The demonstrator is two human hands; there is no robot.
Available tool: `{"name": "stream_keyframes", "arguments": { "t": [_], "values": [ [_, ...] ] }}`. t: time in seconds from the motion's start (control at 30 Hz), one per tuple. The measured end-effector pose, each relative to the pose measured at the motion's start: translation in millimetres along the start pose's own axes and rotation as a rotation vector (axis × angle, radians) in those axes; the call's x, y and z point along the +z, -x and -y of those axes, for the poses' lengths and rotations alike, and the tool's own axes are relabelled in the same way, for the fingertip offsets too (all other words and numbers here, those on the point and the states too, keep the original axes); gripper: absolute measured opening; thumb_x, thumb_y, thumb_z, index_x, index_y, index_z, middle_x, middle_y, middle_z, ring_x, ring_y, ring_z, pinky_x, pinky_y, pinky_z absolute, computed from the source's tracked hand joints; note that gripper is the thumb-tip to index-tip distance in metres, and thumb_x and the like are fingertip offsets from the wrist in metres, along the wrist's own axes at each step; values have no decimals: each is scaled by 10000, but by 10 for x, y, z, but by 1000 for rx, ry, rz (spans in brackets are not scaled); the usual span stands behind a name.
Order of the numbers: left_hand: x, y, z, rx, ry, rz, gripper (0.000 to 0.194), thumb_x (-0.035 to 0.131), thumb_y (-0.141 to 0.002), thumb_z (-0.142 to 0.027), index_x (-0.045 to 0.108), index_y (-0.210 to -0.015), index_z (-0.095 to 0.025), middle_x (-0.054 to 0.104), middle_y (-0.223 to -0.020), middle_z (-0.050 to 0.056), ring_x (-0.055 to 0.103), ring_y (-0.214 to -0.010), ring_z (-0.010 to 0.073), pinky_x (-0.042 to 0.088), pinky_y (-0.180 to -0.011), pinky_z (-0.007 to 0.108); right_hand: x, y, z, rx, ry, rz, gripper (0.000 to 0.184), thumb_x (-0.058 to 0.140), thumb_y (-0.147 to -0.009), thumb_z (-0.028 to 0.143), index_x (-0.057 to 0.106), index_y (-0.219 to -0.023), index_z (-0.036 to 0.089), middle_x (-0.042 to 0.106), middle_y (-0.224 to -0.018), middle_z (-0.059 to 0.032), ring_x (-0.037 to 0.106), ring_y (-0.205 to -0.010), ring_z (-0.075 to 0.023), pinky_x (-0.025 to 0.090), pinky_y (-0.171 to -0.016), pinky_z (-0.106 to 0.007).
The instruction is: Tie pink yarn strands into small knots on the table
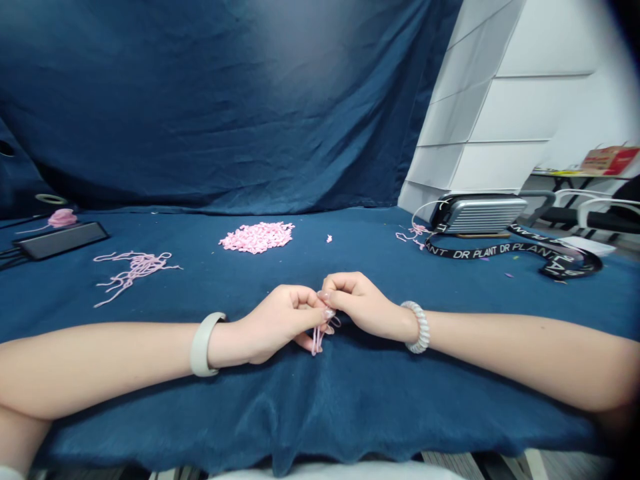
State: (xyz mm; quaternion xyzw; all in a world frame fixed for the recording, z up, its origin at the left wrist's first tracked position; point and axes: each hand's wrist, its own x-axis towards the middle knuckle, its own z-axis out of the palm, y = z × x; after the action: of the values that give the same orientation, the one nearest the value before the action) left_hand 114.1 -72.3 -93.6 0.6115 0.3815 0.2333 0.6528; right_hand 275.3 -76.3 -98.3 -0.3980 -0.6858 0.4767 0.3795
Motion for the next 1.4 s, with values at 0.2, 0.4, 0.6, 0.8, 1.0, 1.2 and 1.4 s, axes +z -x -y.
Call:
{"name": "stream_keyframes", "arguments": {
  "t": [0.2, 0.4, 0.6, 0.8, 1.0, 1.2, 1.4],
  "values": [
    [2, -2, 0, 1, 2, -5, 270, 624, -675, -382, 503, -663, -142, 617, -626, -4, 557, -444, 62, 510, -461, 169, 9, -2, 1, 13, -5, -11, 243, 509, -746, 297, 453, -601, 111, 464, -541, 20, 423, -508, -32, 361, -514, -165],
    [9, 0, -10, -1, 4, -11, 266, 622, -678, -384, 510, -668, -143, 619, -616, -9, 553, -437, 60, 504, -454, 166, -35, -60, -3, -84, -34, -13, 303, 457, -764, 314, 441, -544, 107, 460, -554, 3, 427, -543, -40, 365, -569, -182],
    [4, 2, -15, 13, 10, 1, 247, 603, -694, -366, 513, -662, -138, 618, -628, -8, 551, -439, 56, 507, -460, 168, -45, -71, -12, -57, 10, 22, 508, 323, -842, 470, 415, -490, 116, 443, -484, -6, 409, -490, -45, 359, -546, -201],
    [-3, 6, -15, 27, 4, 9, 210, 601, -694, -337, 532, -699, -138, 611, -644, -13, 556, -452, 55, 512, -471, 168, -4, -9, 18, -36, 17, 149, 523, 404, -815, 509, 496, -514, 91, 466, -477, 1, 392, -458, -20, 318, -474, -160],
    [-5, 6, 0, 24, 7, 6, 242, 628, -673, -353, 530, -707, -135, 608, -632, -11, 552, -453, 57, 508, -469, 176, 17, -5, 10, -8, 34, 84, 428, 480, -788, 465, 457, -564, 101, 513, -545, -6, 456, -507, -32, 365, -497, -152],
    [-8, 5, -20, -4, 0, 45, 314, 670, -640, -407, 556, -728, -128, 609, -645, -14, 546, -459, 43, 504, -488, 164, 27, 11, -8, -49, 133, 4, 401, 443, -820, 414, 449, -571, 100, 520, -555, -4, 448, -509, -26, 353, -489, -139],
    [-20, 29, -4, 46, -37, 60, 312, 643, -666, -430, 564, -677, -129, 607, -601, -12, 548, -482, 52, 490, -511, 176, 34, 37, 42, -74, 93, 60, 415, 425, -830, 440, 453, -589, 103, 509, -561, 0, 438, -515, -25, 358, -506, -142]
  ]
}}
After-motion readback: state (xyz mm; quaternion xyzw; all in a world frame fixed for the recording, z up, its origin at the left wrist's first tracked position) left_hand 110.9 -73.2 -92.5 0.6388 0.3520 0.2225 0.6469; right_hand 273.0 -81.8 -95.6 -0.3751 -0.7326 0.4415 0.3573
